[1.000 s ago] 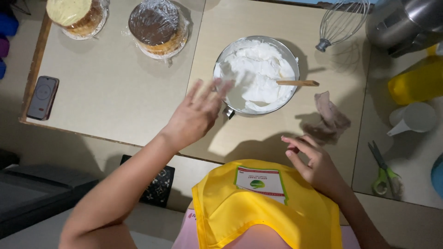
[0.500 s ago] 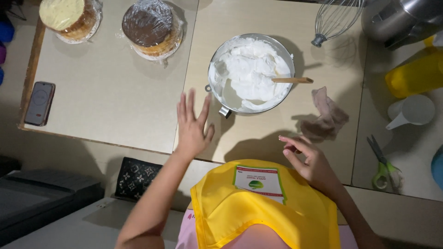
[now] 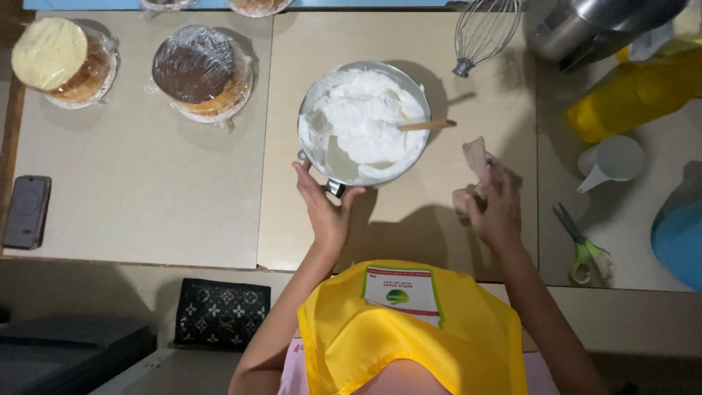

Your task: The person removes a bowl of whipped cream from a stand mixer, whisks it manually using a whisk attachment, and then stirs and scrapes the bowl with a spatula.

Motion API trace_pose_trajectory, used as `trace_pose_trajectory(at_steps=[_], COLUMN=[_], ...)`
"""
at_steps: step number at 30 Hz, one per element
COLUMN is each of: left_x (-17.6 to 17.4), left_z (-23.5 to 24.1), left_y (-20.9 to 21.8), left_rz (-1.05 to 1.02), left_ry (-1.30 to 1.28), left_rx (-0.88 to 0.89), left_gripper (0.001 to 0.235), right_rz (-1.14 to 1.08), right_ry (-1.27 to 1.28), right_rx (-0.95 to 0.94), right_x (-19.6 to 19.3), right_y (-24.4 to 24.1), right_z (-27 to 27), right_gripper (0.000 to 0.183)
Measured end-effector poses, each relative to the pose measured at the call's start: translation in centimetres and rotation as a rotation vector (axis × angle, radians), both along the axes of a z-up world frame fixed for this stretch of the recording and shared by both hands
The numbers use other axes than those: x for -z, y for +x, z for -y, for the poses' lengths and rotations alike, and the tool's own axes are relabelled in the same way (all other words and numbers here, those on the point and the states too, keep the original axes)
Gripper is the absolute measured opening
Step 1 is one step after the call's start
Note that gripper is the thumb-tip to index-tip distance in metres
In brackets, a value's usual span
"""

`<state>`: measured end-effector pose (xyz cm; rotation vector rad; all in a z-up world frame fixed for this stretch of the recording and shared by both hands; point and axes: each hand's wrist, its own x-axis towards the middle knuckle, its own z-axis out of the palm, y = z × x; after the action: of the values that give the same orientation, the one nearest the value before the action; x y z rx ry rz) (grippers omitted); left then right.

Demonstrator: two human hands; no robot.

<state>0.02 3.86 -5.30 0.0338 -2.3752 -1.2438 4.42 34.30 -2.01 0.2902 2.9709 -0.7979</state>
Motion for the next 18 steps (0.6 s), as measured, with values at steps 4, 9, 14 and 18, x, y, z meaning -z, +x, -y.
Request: trace_pose_trajectory(at_steps=[4,9,14,18], left_x=[0.9,0.7,0.1,-3.0], left_z=[-0.6,-0.9,-1.5,-3.2], left_y=[-3.7,-9.6,-13.6,-9.9], left_rz=[-0.052,-0.026,-0.085,-0.066], left_ry=[-0.003,0.039,-0.015,-0.004], left_rx=[0.034,0.067,0.08,0.049], left_gripper=[0.139,0.138,0.139,0.143], right_rz=[0.02,-0.311,-0.232,-0.31], right_ry=[0.104,0.292,0.25,-0.401], right_rx=[-0.075,-0.215,-0.1,0.151], right_x=[5.1,8.1,8.6,14.5], right_y=[-0.7,1.6,0.1,-3.4], right_z=[-1.5,-0.5,-1.4,-4.6], right_gripper=[0.077,0.064,0.054,0.058])
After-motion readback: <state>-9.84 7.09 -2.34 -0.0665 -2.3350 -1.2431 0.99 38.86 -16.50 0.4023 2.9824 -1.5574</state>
